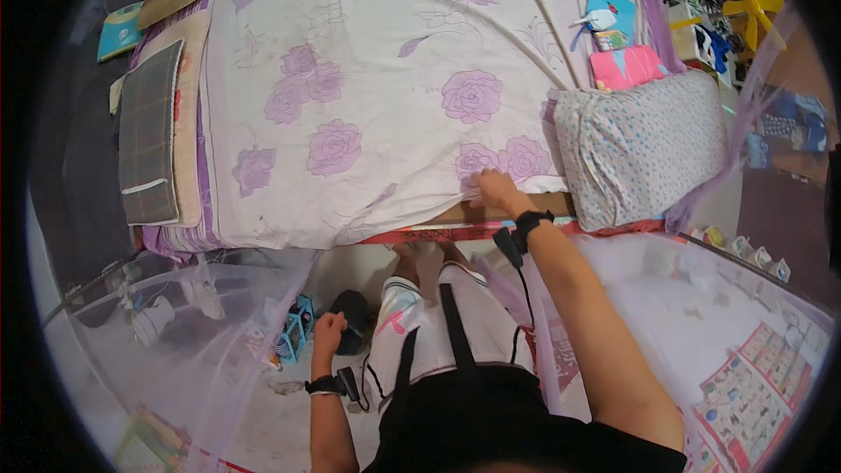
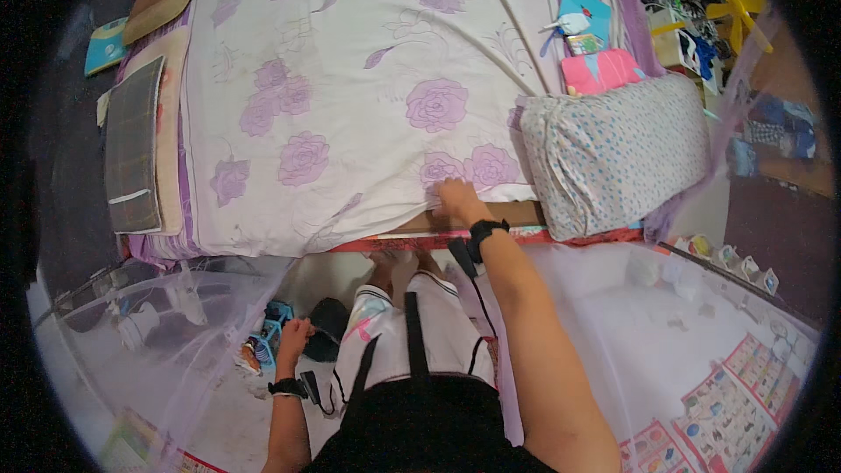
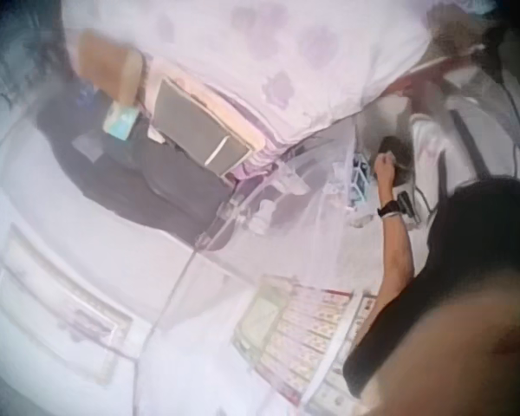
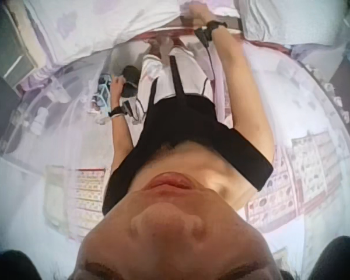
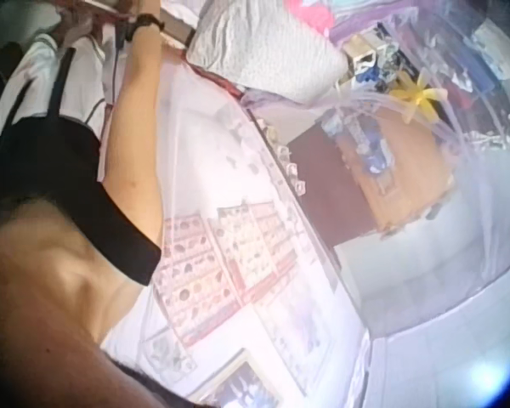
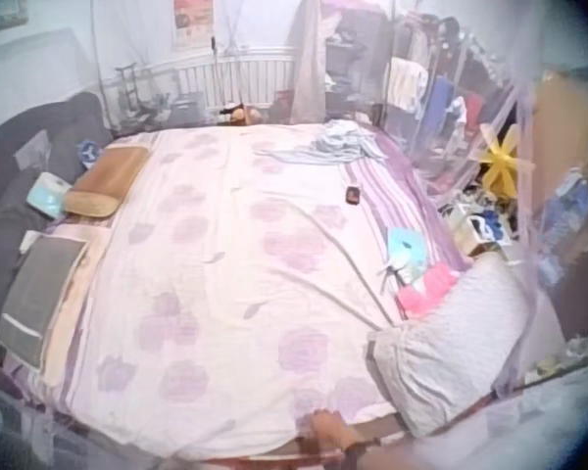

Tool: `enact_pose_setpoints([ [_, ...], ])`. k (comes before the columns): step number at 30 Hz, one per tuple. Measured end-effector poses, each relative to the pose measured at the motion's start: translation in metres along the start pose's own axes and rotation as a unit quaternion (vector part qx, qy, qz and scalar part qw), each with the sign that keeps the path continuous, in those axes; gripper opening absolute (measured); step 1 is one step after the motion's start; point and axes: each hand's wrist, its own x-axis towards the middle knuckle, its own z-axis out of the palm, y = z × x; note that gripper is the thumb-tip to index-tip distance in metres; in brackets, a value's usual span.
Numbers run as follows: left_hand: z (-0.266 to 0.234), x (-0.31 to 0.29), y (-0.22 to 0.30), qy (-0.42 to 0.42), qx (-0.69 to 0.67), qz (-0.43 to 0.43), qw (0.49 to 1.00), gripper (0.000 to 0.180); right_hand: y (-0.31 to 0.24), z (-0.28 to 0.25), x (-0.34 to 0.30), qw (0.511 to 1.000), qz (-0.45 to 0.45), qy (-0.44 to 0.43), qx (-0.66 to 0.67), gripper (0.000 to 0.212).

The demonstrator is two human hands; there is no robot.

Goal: The person spreads a purple floral-patterned sheet over a bed, smooths it out by hand, and then places a large brown pillow and a smaller checkered cushion on top of the sheet.

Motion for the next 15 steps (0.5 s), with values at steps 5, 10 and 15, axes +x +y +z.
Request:
enact_pose_setpoints([
  [5,-0.003,-0.030,-0.011,0.058,-0.176,-0.094,0.978,0.028,-0.019,0.057,0.003,0.991,0.042,0.128,-0.006,0.016],
  [10,0.020,-0.029,-0.004,0.023,-0.175,-0.077,0.981,0.026,0.003,0.098,-0.026,0.997,-0.042,0.015,0.062,0.019],
  [15,0.027,-0.027,0.030,-0.007,-0.177,-0.061,0.982,0.025,-0.001,0.118,-0.088,0.995,-0.066,0.002,0.076,0.020],
])
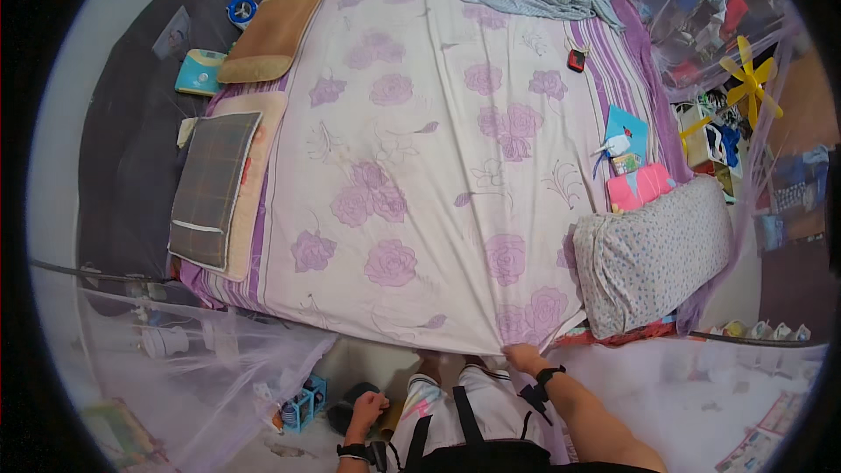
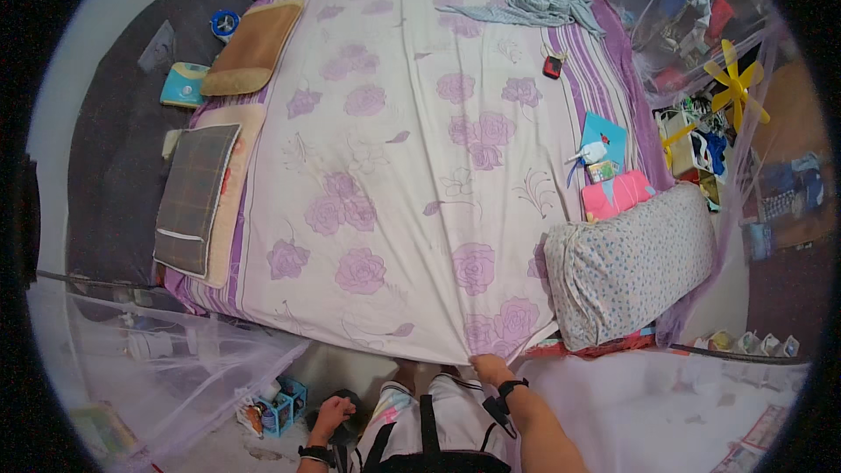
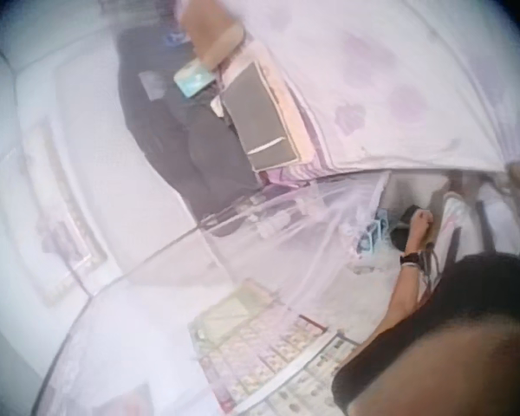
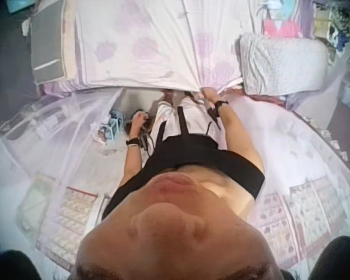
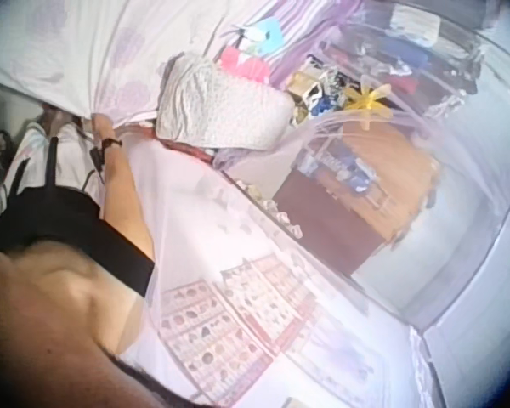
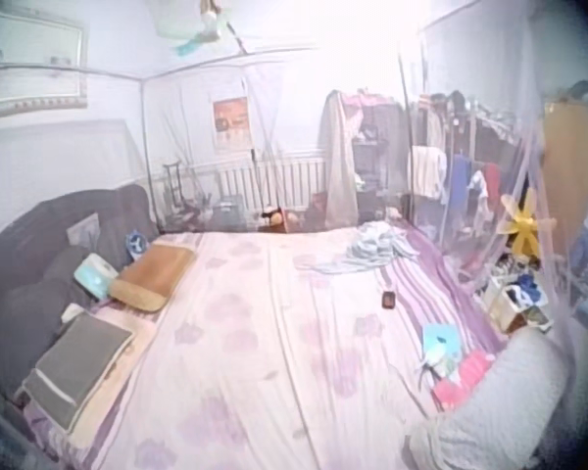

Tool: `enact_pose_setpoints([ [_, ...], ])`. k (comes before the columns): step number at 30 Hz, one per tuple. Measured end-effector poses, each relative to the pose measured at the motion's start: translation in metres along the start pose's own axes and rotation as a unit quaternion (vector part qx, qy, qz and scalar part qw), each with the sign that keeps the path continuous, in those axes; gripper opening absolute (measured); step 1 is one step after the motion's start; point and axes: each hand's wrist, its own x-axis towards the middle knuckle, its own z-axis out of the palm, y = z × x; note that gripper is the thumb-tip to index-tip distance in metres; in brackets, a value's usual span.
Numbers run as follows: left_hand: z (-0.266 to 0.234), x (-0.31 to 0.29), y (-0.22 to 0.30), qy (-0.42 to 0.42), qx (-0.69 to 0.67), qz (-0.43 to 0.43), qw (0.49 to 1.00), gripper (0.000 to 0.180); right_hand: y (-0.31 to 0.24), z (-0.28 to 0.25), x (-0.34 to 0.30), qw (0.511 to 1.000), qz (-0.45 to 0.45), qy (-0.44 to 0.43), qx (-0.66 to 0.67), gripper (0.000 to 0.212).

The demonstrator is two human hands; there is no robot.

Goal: The person spreads a purple floral-patterned sheet over a bed, smooths it out by hand, and then places a large brown pillow and a smaller checkered cushion on top of the sheet.

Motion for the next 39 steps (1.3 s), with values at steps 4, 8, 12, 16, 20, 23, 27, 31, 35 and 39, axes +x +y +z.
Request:
enact_pose_setpoints([
  [4,-0.003,-0.006,0.010,-0.004,0.000,0.048,0.999,0.025,0.000,-0.005,-0.014,0.997,0.015,-0.043,-0.054,0.019],
  [8,-0.010,-0.008,-0.003,0.022,-0.043,0.040,0.998,0.024,-0.001,0.005,-0.028,0.996,-0.010,-0.030,-0.083,0.021],
  [12,-0.009,-0.012,0.002,0.037,-0.003,-0.008,0.999,0.025,0.003,0.012,-0.037,0.995,0.013,-0.047,-0.085,0.021],
  [16,-0.003,-0.012,-0.014,0.044,-0.017,-0.025,0.999,0.023,0.007,0.024,-0.039,0.986,0.014,-0.166,-0.020,0.026],
  [20,0.008,-0.007,-0.018,0.017,-0.027,-0.036,0.999,0.022,0.031,0.036,-0.031,0.988,0.080,0.050,0.120,0.026],
  [23,0.012,0.002,-0.018,-0.003,-0.026,-0.031,0.999,0.021,0.034,-0.010,-0.023,0.949,0.175,0.218,0.145,0.028],
  [27,0.019,0.000,0.009,-0.015,-0.011,0.006,1.000,0.021,0.066,-0.044,-0.006,0.932,0.243,0.259,0.069,0.029],
  [31,0.022,0.004,0.023,0.000,0.009,0.008,1.000,0.017,0.070,-0.057,0.001,0.950,0.220,0.199,0.095,0.030],
  [35,0.022,0.014,0.022,-0.035,0.010,0.028,0.999,0.016,0.061,-0.022,0.009,0.951,0.155,0.184,0.193,0.029],
  [39,0.021,0.008,0.023,-0.034,0.039,0.068,0.996,0.015,0.035,0.018,-0.009,0.961,0.090,0.144,0.220,0.026],
])
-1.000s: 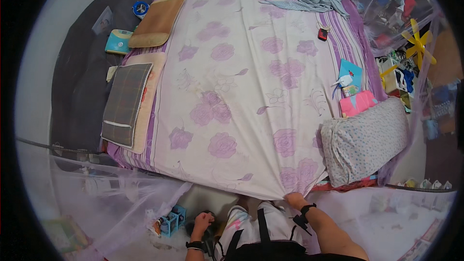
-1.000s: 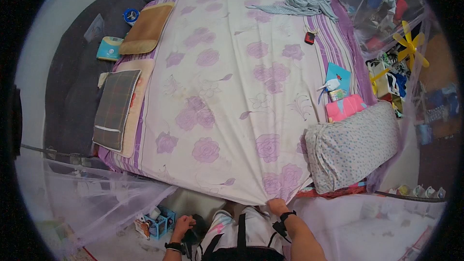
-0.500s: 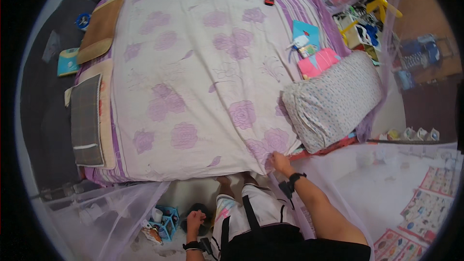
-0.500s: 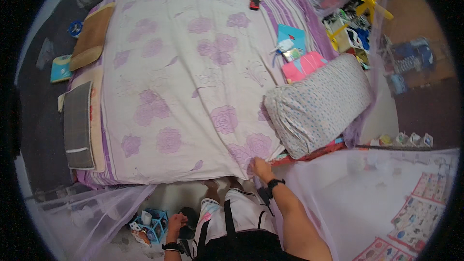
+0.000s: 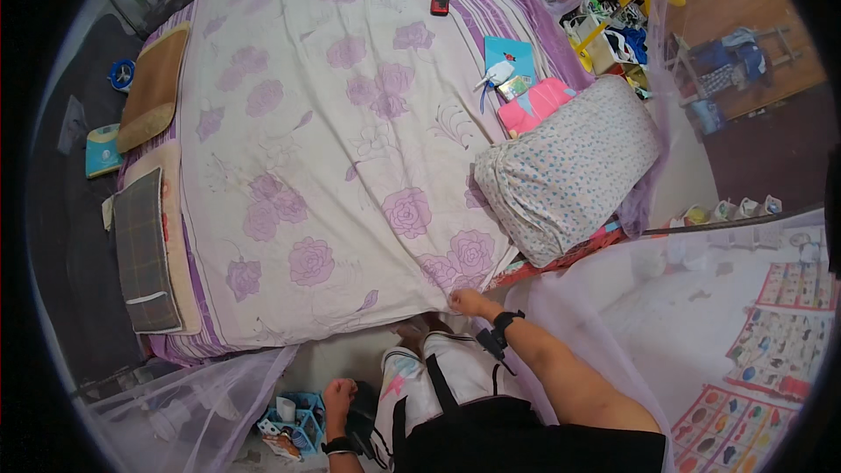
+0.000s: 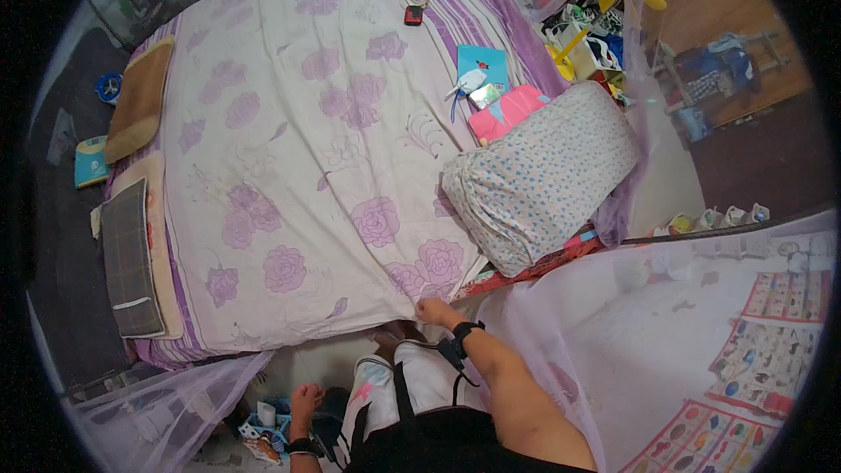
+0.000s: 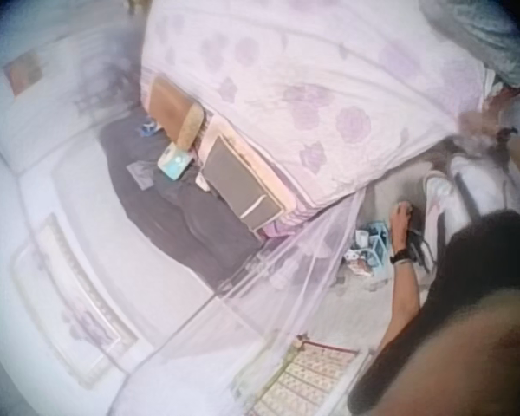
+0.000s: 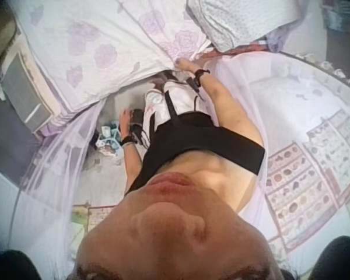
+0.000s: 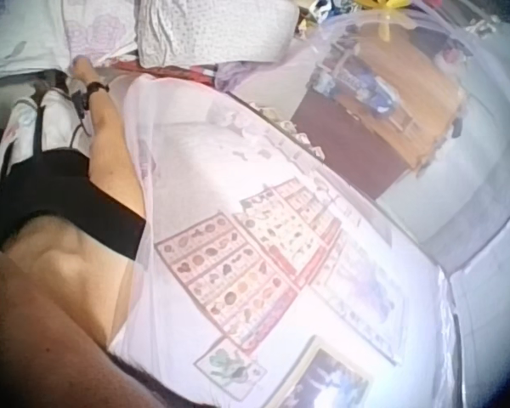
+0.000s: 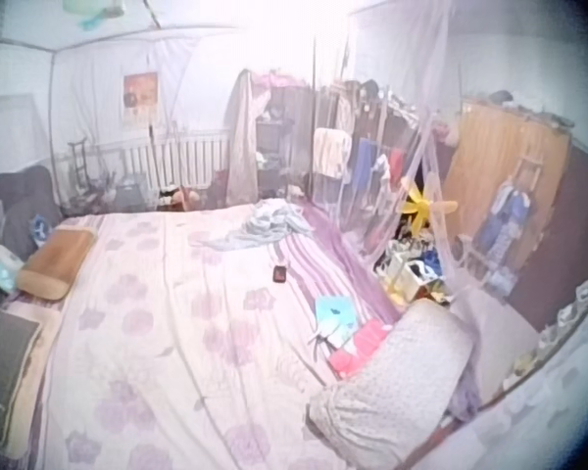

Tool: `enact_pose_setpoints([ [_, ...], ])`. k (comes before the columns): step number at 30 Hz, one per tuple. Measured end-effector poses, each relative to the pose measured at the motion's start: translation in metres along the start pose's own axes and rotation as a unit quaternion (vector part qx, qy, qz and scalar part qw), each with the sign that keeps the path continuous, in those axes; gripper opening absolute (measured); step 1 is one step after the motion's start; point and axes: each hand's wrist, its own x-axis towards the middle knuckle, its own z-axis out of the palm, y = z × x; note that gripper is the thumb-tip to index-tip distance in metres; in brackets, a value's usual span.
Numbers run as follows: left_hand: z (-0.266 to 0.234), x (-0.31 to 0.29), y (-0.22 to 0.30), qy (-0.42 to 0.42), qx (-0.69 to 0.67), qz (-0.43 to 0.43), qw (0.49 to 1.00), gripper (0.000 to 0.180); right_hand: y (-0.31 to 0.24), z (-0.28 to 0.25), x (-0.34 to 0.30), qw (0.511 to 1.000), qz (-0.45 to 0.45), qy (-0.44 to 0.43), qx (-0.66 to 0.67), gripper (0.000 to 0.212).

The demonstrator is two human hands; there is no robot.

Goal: The person spreads a purple floral-patterned sheet over a bed, smooths it out by hand, and then places a large brown pillow and a smaller checkered cushion on top of the sheet.

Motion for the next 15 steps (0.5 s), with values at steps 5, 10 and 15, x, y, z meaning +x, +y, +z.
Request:
enact_pose_setpoints([
  [5,-0.017,0.028,-0.039,-0.037,-0.014,0.010,0.999,0.016,-0.051,-0.022,-0.053,0.958,0.158,-0.236,-0.042,0.026],
  [10,-0.035,0.063,-0.072,-0.065,-0.014,0.055,0.996,0.013,-0.005,-0.022,-0.126,0.817,0.354,-0.444,0.100,0.038],
  [15,-0.036,0.061,-0.064,-0.020,-0.083,0.058,0.995,0.014,-0.039,-0.094,-0.273,0.726,0.439,-0.452,0.274,0.042],
])
